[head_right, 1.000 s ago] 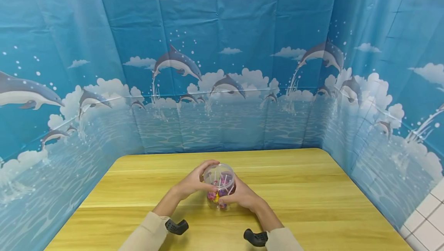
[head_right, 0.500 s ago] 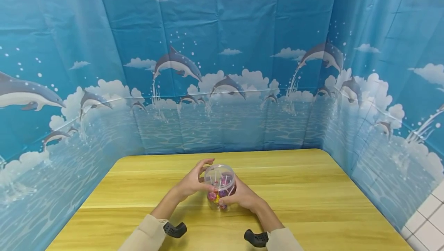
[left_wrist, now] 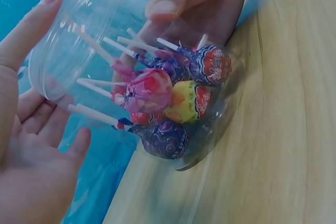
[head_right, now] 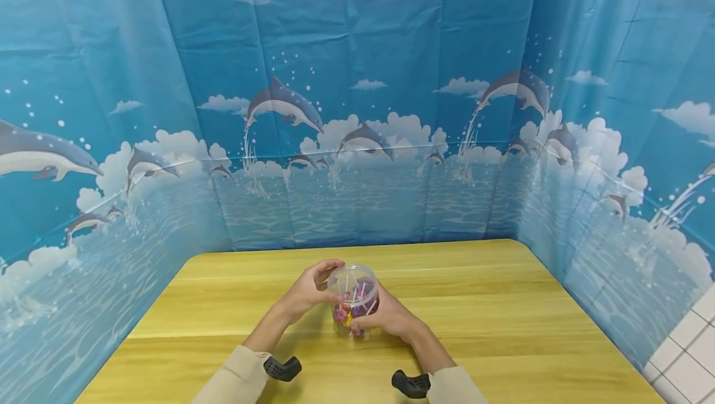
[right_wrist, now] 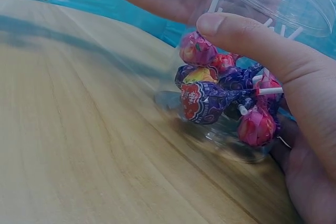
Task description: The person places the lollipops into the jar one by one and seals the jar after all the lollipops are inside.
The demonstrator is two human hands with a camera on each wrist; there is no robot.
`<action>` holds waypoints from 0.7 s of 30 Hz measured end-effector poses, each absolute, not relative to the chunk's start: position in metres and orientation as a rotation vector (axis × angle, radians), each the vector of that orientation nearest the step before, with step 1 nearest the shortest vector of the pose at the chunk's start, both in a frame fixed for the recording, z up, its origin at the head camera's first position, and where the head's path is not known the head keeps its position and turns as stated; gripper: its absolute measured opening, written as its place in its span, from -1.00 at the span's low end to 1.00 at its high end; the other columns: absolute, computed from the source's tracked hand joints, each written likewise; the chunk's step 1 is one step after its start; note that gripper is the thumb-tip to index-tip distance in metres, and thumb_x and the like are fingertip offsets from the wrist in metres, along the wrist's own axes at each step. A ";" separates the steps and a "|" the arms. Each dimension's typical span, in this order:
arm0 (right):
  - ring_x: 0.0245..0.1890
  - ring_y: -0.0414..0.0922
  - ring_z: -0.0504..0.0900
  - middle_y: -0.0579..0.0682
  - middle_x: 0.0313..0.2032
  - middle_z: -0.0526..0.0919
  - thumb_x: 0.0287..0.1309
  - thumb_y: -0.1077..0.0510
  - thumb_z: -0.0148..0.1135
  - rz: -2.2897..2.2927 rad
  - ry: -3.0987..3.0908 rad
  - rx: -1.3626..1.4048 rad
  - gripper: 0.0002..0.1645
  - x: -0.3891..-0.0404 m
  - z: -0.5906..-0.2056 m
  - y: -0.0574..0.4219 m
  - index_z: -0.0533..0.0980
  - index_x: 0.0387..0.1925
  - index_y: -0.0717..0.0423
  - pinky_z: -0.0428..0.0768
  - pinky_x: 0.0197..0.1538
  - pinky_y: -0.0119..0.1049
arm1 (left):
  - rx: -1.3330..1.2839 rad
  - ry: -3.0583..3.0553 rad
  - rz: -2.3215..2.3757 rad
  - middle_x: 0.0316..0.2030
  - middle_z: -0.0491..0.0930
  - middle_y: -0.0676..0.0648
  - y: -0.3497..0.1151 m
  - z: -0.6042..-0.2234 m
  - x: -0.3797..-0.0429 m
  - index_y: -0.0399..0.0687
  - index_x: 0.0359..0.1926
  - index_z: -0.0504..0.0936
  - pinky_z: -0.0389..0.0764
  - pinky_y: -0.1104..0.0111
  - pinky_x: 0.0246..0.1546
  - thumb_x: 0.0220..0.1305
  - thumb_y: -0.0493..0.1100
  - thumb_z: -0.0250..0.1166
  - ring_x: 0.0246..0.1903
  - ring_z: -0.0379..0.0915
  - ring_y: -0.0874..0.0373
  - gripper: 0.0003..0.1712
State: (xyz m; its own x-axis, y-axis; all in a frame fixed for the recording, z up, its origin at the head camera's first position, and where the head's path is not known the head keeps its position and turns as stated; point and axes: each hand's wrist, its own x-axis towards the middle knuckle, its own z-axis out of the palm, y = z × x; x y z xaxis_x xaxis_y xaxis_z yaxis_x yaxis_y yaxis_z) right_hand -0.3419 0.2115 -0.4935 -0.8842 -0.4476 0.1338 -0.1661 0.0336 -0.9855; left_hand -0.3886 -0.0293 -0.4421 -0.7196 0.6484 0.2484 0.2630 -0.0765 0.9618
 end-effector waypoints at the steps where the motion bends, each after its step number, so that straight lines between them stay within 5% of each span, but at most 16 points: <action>1: 0.25 0.09 0.50 0.17 0.30 0.42 0.14 0.26 0.53 -1.944 2.093 -0.638 0.16 -0.342 -0.494 0.211 0.00 0.59 -0.01 0.54 0.23 -0.09 | 0.990 1.892 1.862 0.43 0.33 -0.24 -0.030 -0.442 -0.389 -0.26 0.46 0.34 0.27 0.01 0.41 0.25 -0.34 0.49 0.44 0.22 -0.14 -0.19; 14: 0.29 0.05 0.46 0.13 0.34 0.37 0.18 0.17 0.53 -1.846 2.121 -0.732 0.17 -0.344 -0.488 0.214 -0.03 0.59 -0.01 0.49 0.29 -0.10 | 1.052 2.050 1.699 0.36 0.38 -0.14 -0.036 -0.434 -0.391 -0.26 0.45 0.35 0.33 0.01 0.38 0.22 -0.15 0.56 0.41 0.24 -0.12 -0.13; 21: 0.39 0.13 0.36 0.18 0.44 0.29 0.19 0.10 0.54 -1.804 2.083 -0.780 0.32 -0.345 -0.485 0.225 -0.22 0.65 -0.09 0.38 0.37 0.06 | 1.067 2.034 1.716 0.48 0.23 -0.15 -0.048 -0.427 -0.393 -0.04 0.55 0.24 0.32 -0.08 0.37 0.36 -0.21 0.43 0.48 0.12 -0.14 -0.16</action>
